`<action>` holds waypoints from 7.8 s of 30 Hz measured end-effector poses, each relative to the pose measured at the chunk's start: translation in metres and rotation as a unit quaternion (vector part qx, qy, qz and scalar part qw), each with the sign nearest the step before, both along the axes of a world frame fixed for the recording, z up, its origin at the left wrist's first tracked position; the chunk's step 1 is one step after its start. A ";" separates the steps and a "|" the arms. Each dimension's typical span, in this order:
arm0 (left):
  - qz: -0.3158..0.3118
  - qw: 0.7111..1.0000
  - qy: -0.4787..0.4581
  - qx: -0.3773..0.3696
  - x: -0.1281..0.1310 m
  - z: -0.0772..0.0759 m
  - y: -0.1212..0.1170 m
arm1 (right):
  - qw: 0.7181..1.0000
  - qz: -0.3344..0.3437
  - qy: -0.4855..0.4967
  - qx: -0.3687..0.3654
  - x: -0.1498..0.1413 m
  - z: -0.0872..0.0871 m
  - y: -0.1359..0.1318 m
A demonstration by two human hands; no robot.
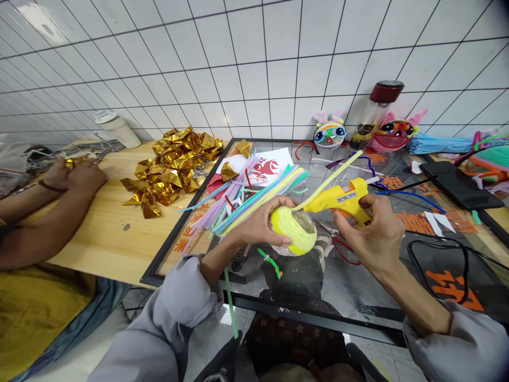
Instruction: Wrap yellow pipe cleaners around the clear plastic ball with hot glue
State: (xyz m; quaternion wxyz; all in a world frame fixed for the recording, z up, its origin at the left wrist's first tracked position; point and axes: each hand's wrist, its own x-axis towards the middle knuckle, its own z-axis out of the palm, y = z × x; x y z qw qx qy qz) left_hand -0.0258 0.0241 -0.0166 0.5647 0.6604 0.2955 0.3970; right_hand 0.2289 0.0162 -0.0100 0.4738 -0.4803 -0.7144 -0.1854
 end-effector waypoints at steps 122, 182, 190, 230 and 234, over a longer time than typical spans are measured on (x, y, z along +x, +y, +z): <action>-0.014 0.994 0.047 0.094 -0.004 -0.004 0.001 | 0.925 0.334 -0.111 -0.142 0.006 0.047 0.006; -0.030 0.989 0.077 0.121 -0.011 -0.002 0.001 | 0.902 0.390 -0.077 -0.169 -0.018 0.030 -0.002; -0.026 0.993 0.068 0.092 -0.010 -0.003 -0.001 | 0.902 0.385 -0.080 -0.176 -0.017 0.029 -0.003; -0.036 0.984 0.097 0.148 -0.012 -0.003 -0.003 | 0.900 0.393 -0.094 -0.166 -0.017 0.032 -0.003; -0.033 0.984 0.098 0.146 -0.012 -0.003 -0.002 | 0.897 0.396 -0.096 -0.173 -0.017 0.031 -0.004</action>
